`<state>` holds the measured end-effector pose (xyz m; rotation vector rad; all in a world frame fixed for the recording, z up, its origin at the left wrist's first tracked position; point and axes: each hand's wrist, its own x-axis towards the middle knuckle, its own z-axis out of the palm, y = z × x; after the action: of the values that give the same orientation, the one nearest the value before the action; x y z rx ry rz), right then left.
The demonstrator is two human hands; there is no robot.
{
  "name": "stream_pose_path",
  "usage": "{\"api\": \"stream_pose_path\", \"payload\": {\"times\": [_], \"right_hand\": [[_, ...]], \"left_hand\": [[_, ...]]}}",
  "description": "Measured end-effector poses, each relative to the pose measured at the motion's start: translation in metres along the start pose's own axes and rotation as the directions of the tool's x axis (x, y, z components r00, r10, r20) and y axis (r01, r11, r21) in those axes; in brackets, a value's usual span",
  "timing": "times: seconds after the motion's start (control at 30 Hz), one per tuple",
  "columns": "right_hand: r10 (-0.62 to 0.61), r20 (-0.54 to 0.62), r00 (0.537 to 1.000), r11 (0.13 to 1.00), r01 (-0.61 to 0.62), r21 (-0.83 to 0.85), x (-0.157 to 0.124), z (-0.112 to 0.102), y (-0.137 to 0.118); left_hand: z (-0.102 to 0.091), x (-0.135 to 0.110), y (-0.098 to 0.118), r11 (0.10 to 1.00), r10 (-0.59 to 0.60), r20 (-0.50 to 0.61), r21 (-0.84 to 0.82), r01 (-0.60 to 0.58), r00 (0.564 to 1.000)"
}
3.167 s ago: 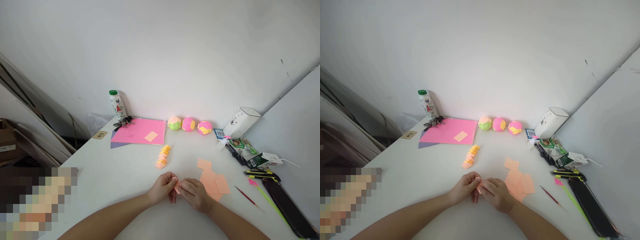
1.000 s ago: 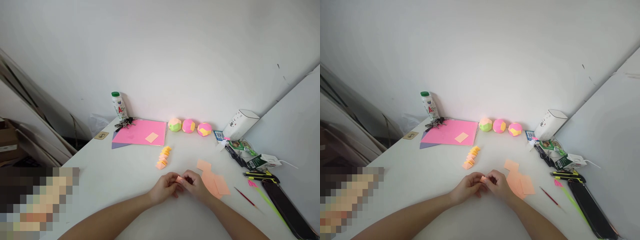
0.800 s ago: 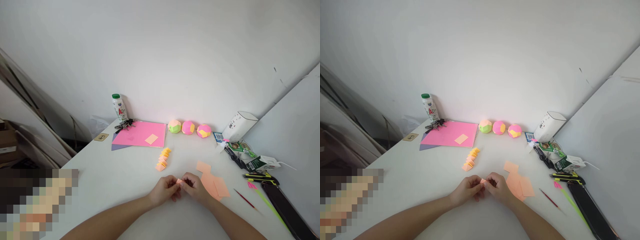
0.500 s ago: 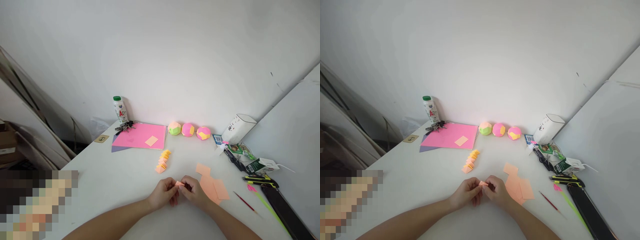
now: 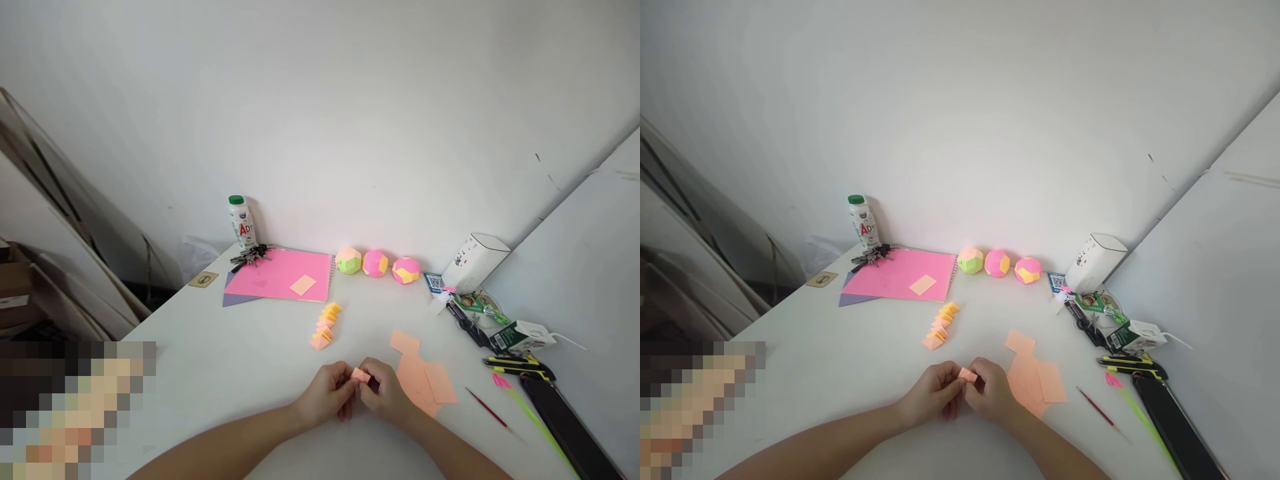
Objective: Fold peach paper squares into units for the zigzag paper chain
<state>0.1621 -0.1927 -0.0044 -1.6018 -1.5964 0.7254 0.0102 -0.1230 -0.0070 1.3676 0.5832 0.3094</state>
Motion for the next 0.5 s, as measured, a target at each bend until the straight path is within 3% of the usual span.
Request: {"api": "stream_pose_path", "payload": {"times": [0.5], "right_hand": [[0.014, 0.042, 0.999, 0.991, -0.019, 0.135, 0.0016, -0.0088, -0.004]], "left_hand": [[0.003, -0.0029, 0.005, 0.997, -0.02, -0.045, -0.071, 0.017, 0.999]]}}
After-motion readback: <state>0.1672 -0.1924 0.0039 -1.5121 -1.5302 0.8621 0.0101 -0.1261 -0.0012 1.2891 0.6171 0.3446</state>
